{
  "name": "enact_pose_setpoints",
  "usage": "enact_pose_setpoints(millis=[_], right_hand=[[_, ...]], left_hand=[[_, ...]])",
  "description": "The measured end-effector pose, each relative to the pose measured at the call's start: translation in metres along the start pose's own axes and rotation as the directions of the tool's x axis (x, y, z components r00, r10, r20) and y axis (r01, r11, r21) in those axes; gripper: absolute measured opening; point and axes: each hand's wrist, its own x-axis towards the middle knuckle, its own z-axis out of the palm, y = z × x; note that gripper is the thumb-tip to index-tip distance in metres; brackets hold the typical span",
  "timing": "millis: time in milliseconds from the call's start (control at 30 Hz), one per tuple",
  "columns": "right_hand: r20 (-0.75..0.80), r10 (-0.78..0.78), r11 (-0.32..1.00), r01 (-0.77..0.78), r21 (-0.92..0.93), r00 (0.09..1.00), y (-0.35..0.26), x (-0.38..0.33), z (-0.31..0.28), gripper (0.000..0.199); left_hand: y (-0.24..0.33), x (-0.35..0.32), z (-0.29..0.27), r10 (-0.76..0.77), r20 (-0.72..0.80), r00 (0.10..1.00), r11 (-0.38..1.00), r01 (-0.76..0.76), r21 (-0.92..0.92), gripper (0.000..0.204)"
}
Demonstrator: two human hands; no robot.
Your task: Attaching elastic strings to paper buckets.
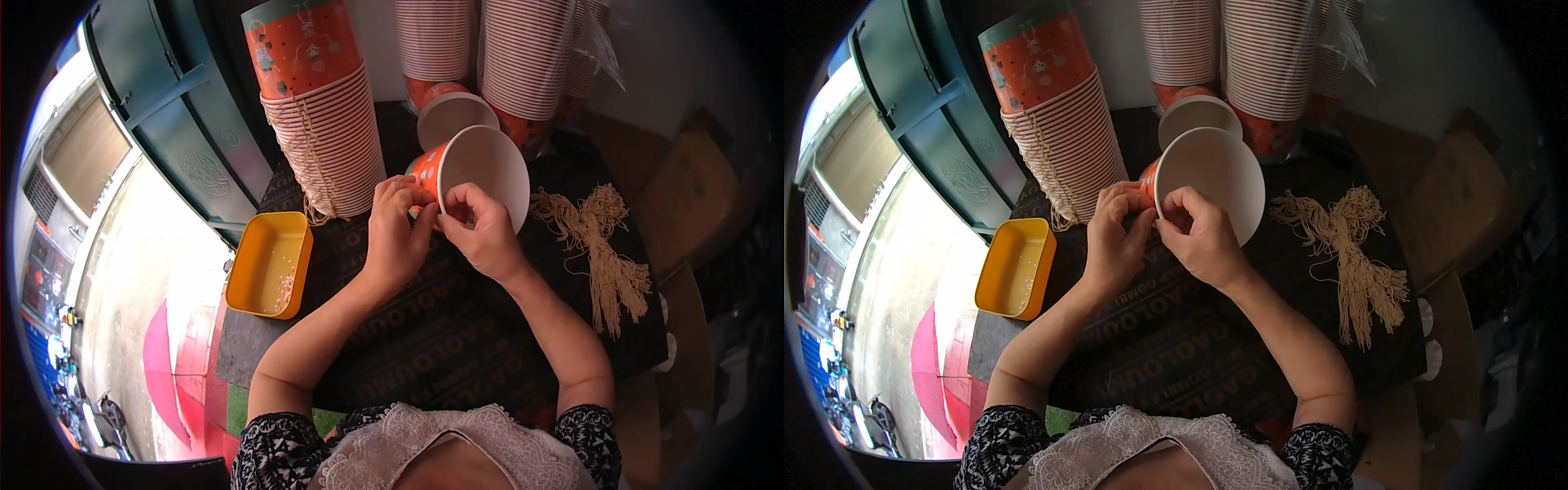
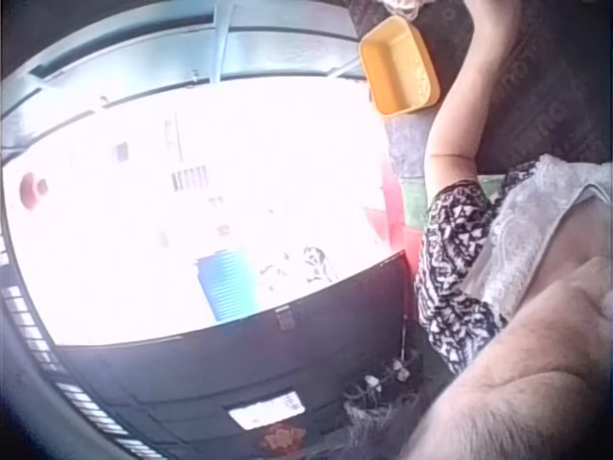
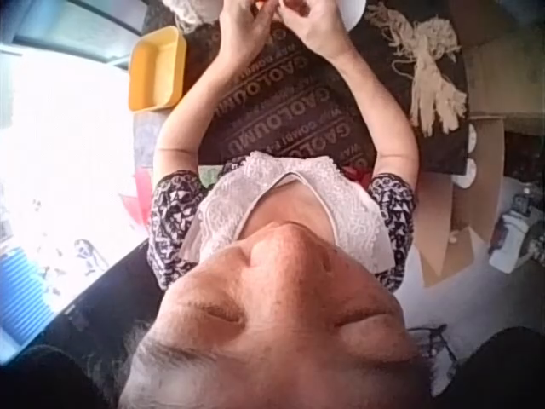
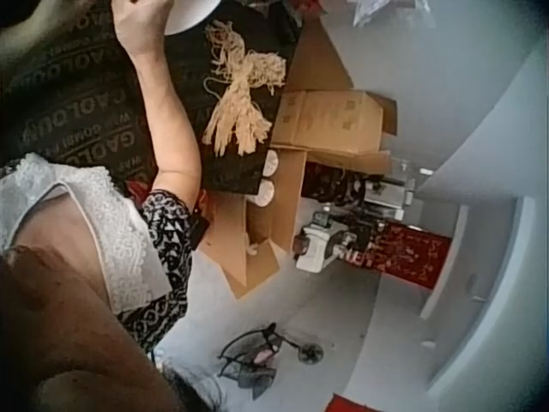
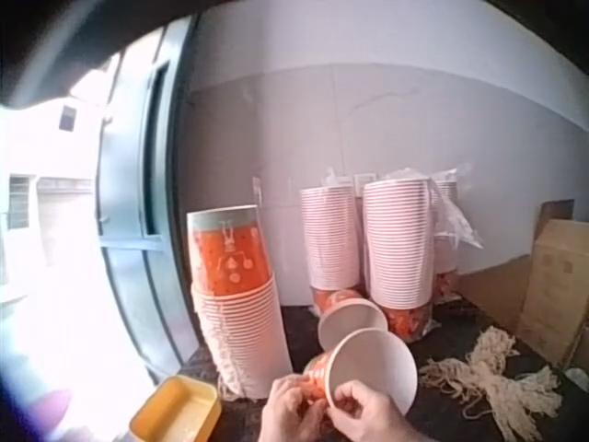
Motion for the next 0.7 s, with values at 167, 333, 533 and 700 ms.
enact_pose_setpoints(millis=[167,333,533,700], right_hand=[[-0.039,-0.074,0.990,0.069,-0.126,0.996,0.0044,0.0000,0.0037,0.012],[-0.044,-0.095,0.979,0.086,-0.183,0.994,0.0037,-0.0006,0.0036,0.013],[-0.033,-0.100,0.972,0.091,-0.215,0.994,0.0033,-0.0013,0.0046,0.013],[-0.027,-0.087,0.972,0.079,-0.223,0.996,0.0032,-0.0026,0.0048,0.011]], left_hand=[[-0.0040,-0.0015,0.0007,-0.006,-0.001,1.000,1.000,0.006,0.002,0.018],[-0.0048,-0.0021,0.0021,-0.014,0.001,1.000,1.000,0.014,0.014,0.018],[-0.0037,-0.0036,0.0012,-0.057,0.014,0.998,0.998,0.056,0.024,0.016],[-0.0022,-0.0032,0.0016,-0.058,0.015,0.998,0.998,0.057,0.033,0.016]])
